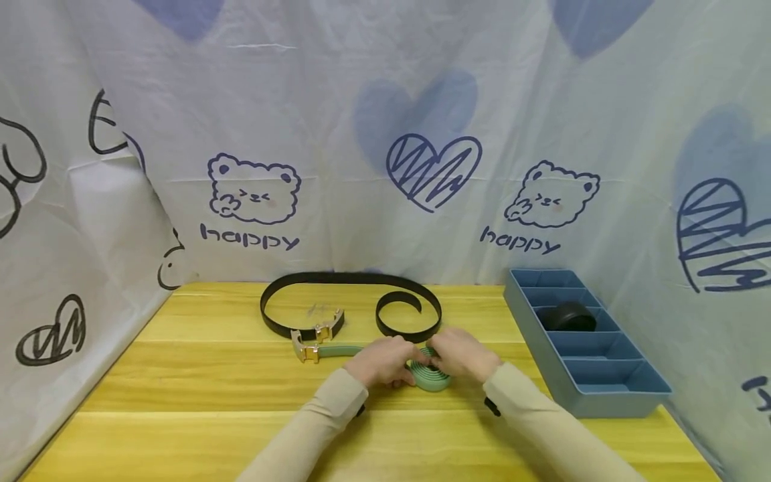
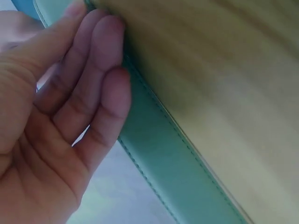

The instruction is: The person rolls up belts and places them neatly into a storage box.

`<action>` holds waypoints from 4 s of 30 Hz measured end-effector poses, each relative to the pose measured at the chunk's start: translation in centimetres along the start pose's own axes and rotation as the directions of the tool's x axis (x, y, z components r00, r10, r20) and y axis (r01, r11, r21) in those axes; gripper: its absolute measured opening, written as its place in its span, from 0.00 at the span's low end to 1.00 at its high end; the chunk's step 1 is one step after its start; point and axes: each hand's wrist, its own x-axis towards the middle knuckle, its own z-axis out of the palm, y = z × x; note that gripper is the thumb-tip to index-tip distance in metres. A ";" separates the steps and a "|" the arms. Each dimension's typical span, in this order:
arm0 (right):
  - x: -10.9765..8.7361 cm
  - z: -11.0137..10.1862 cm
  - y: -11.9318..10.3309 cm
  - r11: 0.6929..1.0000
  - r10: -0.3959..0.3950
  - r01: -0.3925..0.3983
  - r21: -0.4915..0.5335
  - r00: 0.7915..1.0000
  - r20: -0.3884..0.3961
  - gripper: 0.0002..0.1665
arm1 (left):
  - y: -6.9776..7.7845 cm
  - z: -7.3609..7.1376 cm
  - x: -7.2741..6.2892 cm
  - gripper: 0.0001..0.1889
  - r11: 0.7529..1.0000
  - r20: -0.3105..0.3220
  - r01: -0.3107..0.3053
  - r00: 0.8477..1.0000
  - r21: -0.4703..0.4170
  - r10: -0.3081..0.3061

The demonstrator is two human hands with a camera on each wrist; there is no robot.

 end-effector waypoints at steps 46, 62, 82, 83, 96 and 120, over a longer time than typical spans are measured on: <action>-0.6 -1.3 0.6 0.969 0.080 -0.108 0.224 0.988 0.132 0.05 | 0.9 0.1 0.0 0.26 0.988 0.042 0.139 0.990 -0.075 -0.136; -0.7 -1.2 0.8 0.974 -0.074 0.062 0.216 0.996 0.048 0.07 | 1.8 0.1 0.2 0.26 0.991 0.065 0.124 0.990 -0.042 -0.121; -1.1 -0.8 0.9 0.960 0.113 -0.145 0.239 0.983 0.144 0.12 | 1.7 0.2 0.3 0.29 0.992 0.075 0.123 0.990 -0.012 -0.121; -1.2 -0.8 0.9 0.935 0.158 -0.203 0.291 0.973 0.172 0.13 | 1.6 0.3 0.3 0.29 0.993 0.076 0.120 0.990 -0.007 -0.119; -1.0 -1.0 1.3 0.989 -0.118 0.114 0.093 0.992 0.034 0.02 | 1.2 0.0 -0.7 0.28 0.960 0.201 0.152 0.974 -0.236 -0.105; -1.4 -1.0 0.9 0.973 0.039 -0.064 0.221 0.993 0.115 0.15 | 1.1 0.3 -0.4 0.26 0.960 0.199 0.134 0.976 -0.246 -0.085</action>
